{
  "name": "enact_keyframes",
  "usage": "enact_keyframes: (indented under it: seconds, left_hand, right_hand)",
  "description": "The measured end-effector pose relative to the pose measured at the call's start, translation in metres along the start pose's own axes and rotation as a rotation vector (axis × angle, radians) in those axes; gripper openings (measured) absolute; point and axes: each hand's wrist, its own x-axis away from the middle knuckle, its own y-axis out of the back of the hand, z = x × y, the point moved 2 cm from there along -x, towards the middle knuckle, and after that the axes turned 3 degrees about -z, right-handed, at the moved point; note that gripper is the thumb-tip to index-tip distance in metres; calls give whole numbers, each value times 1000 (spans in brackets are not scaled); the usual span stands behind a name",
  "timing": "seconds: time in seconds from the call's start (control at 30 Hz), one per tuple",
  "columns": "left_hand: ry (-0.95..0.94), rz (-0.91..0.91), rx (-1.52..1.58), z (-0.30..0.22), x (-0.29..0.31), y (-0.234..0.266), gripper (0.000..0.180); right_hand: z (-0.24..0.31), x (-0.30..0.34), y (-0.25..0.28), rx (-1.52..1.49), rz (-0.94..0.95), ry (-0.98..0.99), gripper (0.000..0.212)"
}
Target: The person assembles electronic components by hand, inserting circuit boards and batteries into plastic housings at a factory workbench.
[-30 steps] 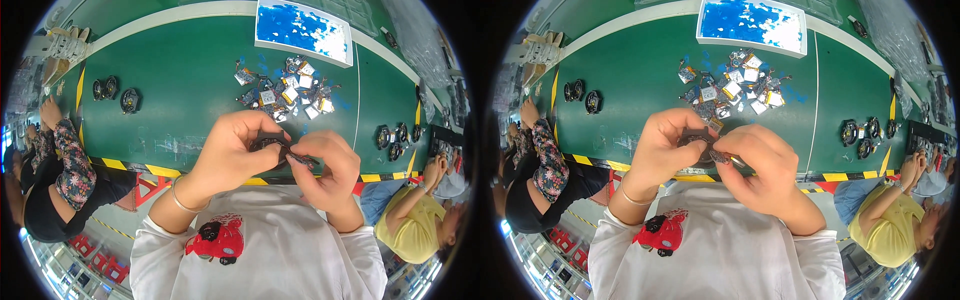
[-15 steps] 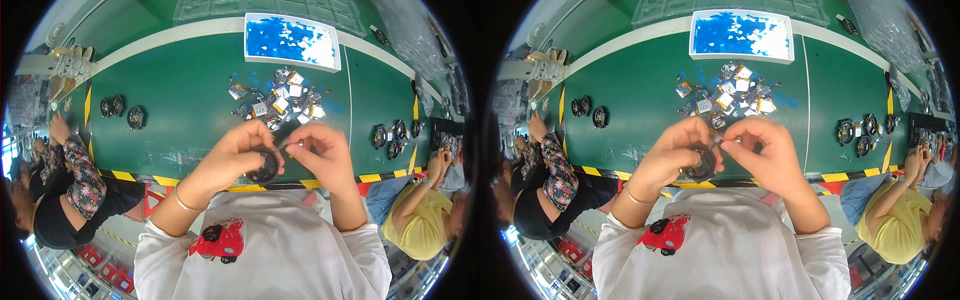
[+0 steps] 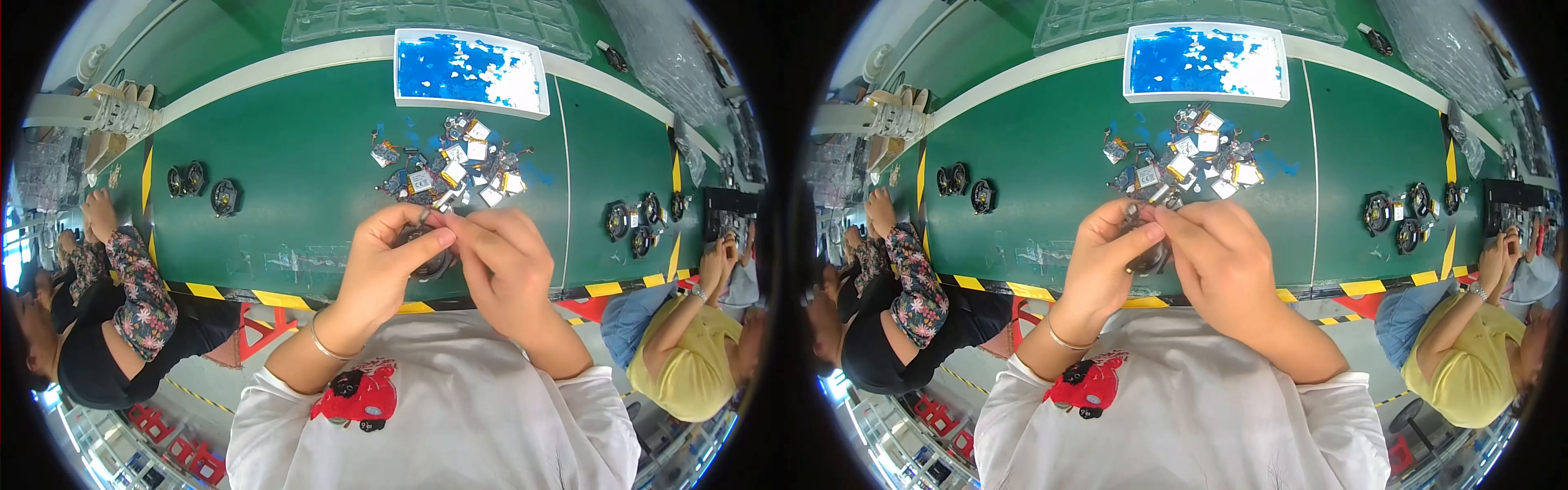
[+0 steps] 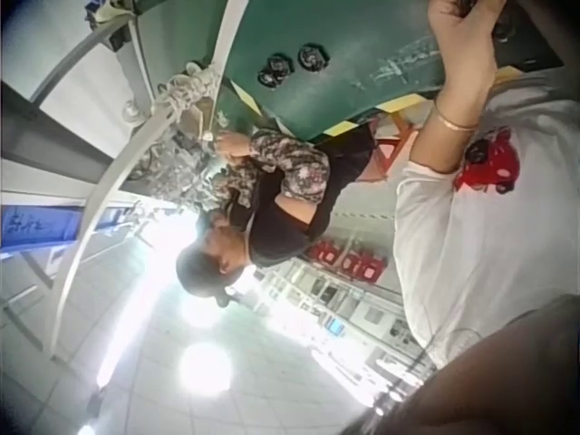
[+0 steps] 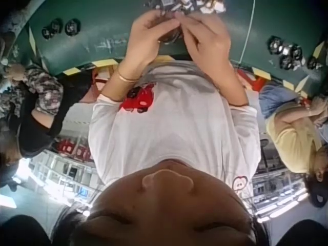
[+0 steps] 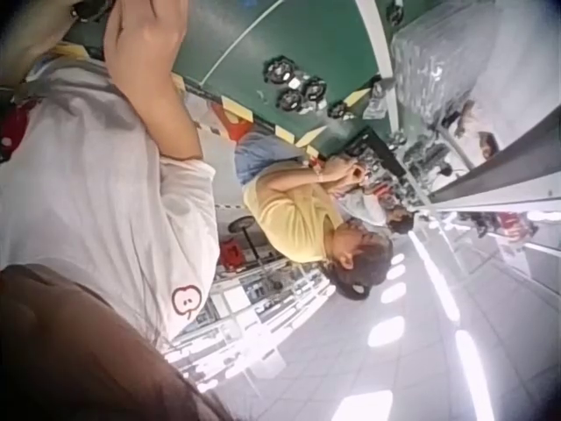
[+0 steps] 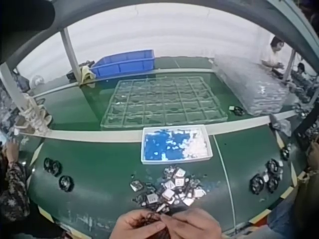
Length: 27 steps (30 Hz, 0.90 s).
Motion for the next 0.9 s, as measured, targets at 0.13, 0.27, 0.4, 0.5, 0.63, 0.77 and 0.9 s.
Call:
enact_keyframes:
  seconds: [0.13, 0.27, 0.4, 0.5, 0.63, 0.77, 0.9]
  left_hand:
    - [64, -51, 142, 3, 2, 1, 9]
    - [100, -5, 107, 1, 2, 9, 10]
    - [183, 114, 45, -6, 5, 10, 11]
    - [193, 92, 53, -5, 4, 12, 11]
    - [173, 101, 85, 0, 6, 15, 11]
    - [149, 50, 57, 3, 6, 16, 11]
    - [168, 16, 72, 4, 5, 16, 12]
  right_hand:
    - [-4, 2, 4, -114, -37, -91, 16]
    - [-8, 1, 9, -275, 102, -179, 11]
    - [-15, 5, 13, -394, 180, -377, 12]
    - [-16, 9, 11, -300, 93, -297, 16]
    - [-3, 9, 1, -59, 29, 54, 23]
    - [0, 5, 1, -70, 48, 98, 22]
    - [-3, 7, -1, -72, 30, 107, 20]
